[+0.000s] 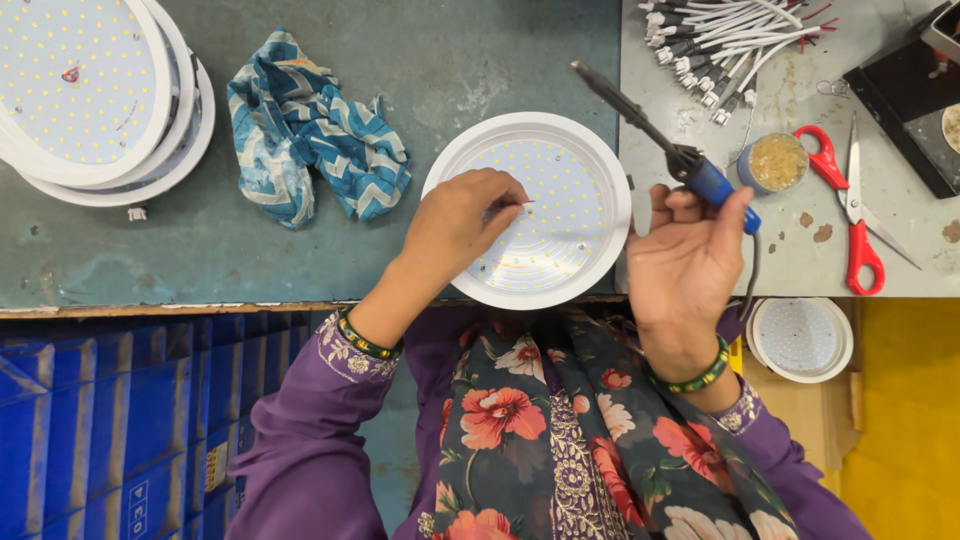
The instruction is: The person uses a soldering iron to attach wires to multiple circular LED panels on a workbench. They handle each panel individually, solder the wires, and then stack the completed units.
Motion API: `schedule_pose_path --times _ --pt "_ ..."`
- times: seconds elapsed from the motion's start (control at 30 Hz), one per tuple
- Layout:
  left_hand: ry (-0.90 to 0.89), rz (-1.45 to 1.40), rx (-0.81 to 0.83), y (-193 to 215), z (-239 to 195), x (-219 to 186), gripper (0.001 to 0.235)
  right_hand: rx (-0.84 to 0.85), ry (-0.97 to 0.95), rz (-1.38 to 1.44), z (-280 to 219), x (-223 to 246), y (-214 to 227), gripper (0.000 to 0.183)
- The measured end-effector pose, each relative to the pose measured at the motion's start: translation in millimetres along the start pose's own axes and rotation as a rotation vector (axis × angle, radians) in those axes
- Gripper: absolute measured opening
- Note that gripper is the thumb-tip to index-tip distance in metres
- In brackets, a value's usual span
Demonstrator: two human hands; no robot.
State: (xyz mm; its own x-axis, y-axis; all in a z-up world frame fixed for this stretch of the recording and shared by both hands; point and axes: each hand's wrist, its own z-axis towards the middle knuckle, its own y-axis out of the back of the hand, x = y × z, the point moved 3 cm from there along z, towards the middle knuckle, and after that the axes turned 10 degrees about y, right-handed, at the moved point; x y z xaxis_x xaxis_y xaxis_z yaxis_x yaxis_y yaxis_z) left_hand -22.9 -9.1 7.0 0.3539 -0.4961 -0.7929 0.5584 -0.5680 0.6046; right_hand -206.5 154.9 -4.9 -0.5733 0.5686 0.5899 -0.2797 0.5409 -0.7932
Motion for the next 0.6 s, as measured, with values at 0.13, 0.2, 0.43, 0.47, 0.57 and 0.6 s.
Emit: schedule_pose_path --times 0.13,0.2,0.43,0.47,0.57,0.6 --pt "-0.048 0.126 -0.009 -7.6 -1.0 -4.6 0.008 -0.011 -0.015 -0.004 -5.7 3.0 -3.9 0.038" --pt "-0.053 0.146 -0.003 -8.4 -1.2 -5.1 0.007 -0.026 -0.026 0.0 -5.5 5.0 -1.9 0.039" --pt "-0.158 0.129 -0.066 -11.2 -10.4 -2.7 0.01 -0.053 0.097 -0.165 4.4 13.6 40.3 0.042" --pt "-0.163 0.136 -0.081 -13.3 -12.3 -2.3 0.01 -0.013 0.182 -0.216 5.3 16.1 47.0 0.043" --pt "-0.106 0.151 -0.098 -15.3 -15.7 -0.6 0.014 0.057 0.414 -0.36 6.8 23.5 63.5 0.045" --pt "-0.127 0.156 -0.118 -14.6 -17.2 -1.4 0.014 0.041 0.476 -0.408 5.9 26.3 68.8 0.047"
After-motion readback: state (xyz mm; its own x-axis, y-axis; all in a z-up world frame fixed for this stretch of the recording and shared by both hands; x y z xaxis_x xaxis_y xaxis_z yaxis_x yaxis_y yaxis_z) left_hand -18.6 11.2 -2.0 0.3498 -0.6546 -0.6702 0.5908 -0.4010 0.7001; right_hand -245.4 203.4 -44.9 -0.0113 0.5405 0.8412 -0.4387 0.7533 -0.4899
